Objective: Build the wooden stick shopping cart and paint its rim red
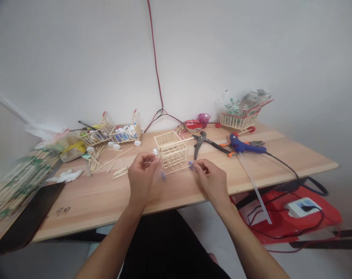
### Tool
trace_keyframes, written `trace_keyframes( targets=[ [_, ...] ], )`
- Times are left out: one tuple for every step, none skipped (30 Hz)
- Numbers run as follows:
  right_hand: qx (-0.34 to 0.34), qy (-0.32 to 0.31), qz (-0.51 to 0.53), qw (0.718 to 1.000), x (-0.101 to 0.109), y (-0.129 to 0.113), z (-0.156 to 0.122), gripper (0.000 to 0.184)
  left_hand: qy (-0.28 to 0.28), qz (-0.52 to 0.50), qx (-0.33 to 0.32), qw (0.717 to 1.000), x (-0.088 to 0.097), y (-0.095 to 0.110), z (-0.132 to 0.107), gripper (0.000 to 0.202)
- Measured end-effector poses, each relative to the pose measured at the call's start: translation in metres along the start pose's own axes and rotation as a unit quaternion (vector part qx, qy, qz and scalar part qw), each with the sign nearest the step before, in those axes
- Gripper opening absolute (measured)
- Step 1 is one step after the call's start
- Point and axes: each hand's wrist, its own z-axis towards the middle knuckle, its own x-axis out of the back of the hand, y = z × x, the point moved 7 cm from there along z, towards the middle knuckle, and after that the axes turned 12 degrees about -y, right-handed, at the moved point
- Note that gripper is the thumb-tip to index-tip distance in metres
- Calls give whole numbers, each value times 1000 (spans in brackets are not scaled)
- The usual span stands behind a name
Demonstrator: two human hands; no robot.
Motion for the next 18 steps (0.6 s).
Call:
trace_keyframes(
  targets=[
    [-4,3,3,1000,0,1,-1,33,4,1,-6,1000,2,1,0,11],
    [-7,5,4,1000,0,2,-2,32,7,3,-14,1000,3,2,0,11],
    [-8,7,5,1000,-1,2,-3,31,10,4,-26,1000,5,5,1,11],
    [-7,8,4,1000,-1,2,-3,31,14,7,-41,999,7,8,1,11],
    [-4,10,4,1000,-1,1,-3,30,18,14,-60,998,8,12,2,12],
    [1,13,5,1000,-1,-1,-3,30,22,25,-82,996,10,18,2,12],
    [9,18,7,1000,-1,-3,-3,30,26,40,-106,993,11,24,2,13],
    [20,24,11,999,-1,-7,-3,29,27,58,-130,990,12,30,3,13],
    [33,30,16,999,-1,-11,-3,29,23,76,-150,986,12,36,3,13],
    [45,33,24,998,-2,-16,-2,28,17,92,-166,982,12,40,3,14],
    [57,32,34,997,-3,-21,-2,27,8,106,-178,978,11,44,4,15],
    [67,29,43,996,-5,-25,-1,26,1,117,-187,975,10,47,5,15],
    [76,23,52,995,-7,-30,-1,24,-6,125,-194,973,8,49,5,15],
    [86,18,58,994,-10,-36,-1,23,-11,132,-200,971,7,50,6,15],
    [97,14,61,993,-13,-41,-1,22,-14,138,-207,969,5,51,6,14],
    [110,14,60,992,-15,-46,-2,21,-18,143,-212,967,4,51,7,14],
    [125,16,55,990,-17,-51,-2,21,-22,149,-216,965,2,51,7,14],
    [141,20,48,989,-19,-56,-3,21,-25,155,-220,963,1,51,7,14]
  ],
)
